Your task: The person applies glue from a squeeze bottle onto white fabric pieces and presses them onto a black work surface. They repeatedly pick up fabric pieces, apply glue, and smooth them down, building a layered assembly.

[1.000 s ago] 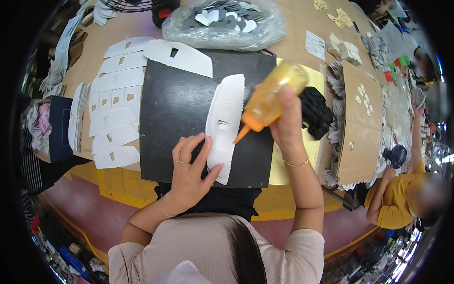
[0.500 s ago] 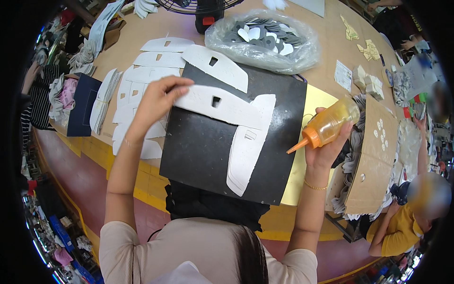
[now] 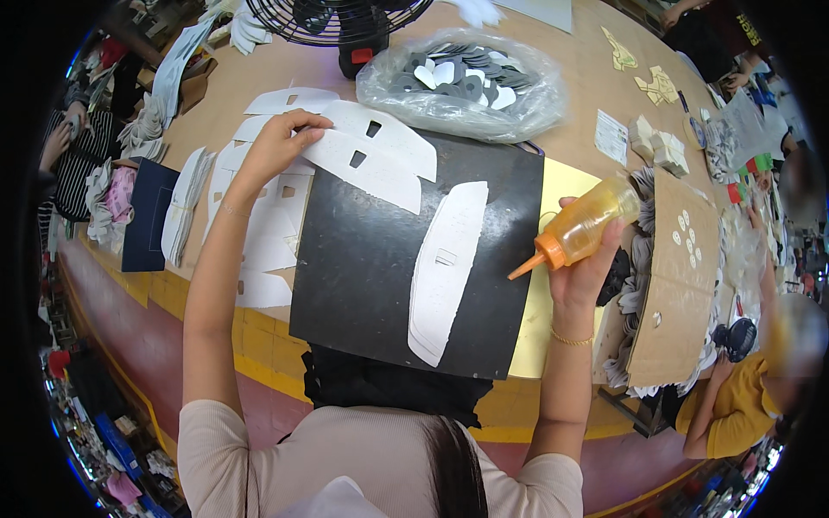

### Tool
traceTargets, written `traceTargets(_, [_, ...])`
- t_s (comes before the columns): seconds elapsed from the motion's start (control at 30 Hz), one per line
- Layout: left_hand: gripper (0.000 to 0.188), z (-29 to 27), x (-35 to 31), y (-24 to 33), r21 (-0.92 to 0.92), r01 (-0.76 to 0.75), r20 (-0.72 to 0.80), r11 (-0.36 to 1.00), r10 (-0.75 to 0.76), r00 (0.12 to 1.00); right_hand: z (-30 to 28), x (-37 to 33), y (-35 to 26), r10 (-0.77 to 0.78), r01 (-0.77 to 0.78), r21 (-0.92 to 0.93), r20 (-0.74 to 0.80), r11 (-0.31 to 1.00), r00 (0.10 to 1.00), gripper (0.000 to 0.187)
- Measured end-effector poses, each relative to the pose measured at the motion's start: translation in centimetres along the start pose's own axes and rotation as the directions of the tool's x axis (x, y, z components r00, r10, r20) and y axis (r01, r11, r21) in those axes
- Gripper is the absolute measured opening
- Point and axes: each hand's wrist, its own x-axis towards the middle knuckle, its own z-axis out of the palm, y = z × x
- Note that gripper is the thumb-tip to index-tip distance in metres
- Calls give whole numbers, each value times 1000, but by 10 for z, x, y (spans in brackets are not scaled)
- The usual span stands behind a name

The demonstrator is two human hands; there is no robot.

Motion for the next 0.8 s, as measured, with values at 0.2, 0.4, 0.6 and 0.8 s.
traceTargets(0.2, [28, 7, -23, 15, 212, -75, -226, 974, 124, 966, 10, 0, 3, 48, -46, -140, 9, 989, 999, 63])
traceTargets(0.4, [36, 52, -118, 83, 82, -360, -80, 929, 367, 927, 26, 9, 9, 10, 50, -482, 121, 875, 993, 73])
traceTargets(0.6, [47, 107, -194, 117, -48, -567, 127, 822, 568, 813, 60, 15, 22, 6, 131, -627, 212, 768, 977, 59])
traceTargets(0.8, [48, 120, -202, 111, -48, -554, 98, 831, 556, 826, 71, 16, 24, 10, 206, -690, 296, 694, 955, 53])
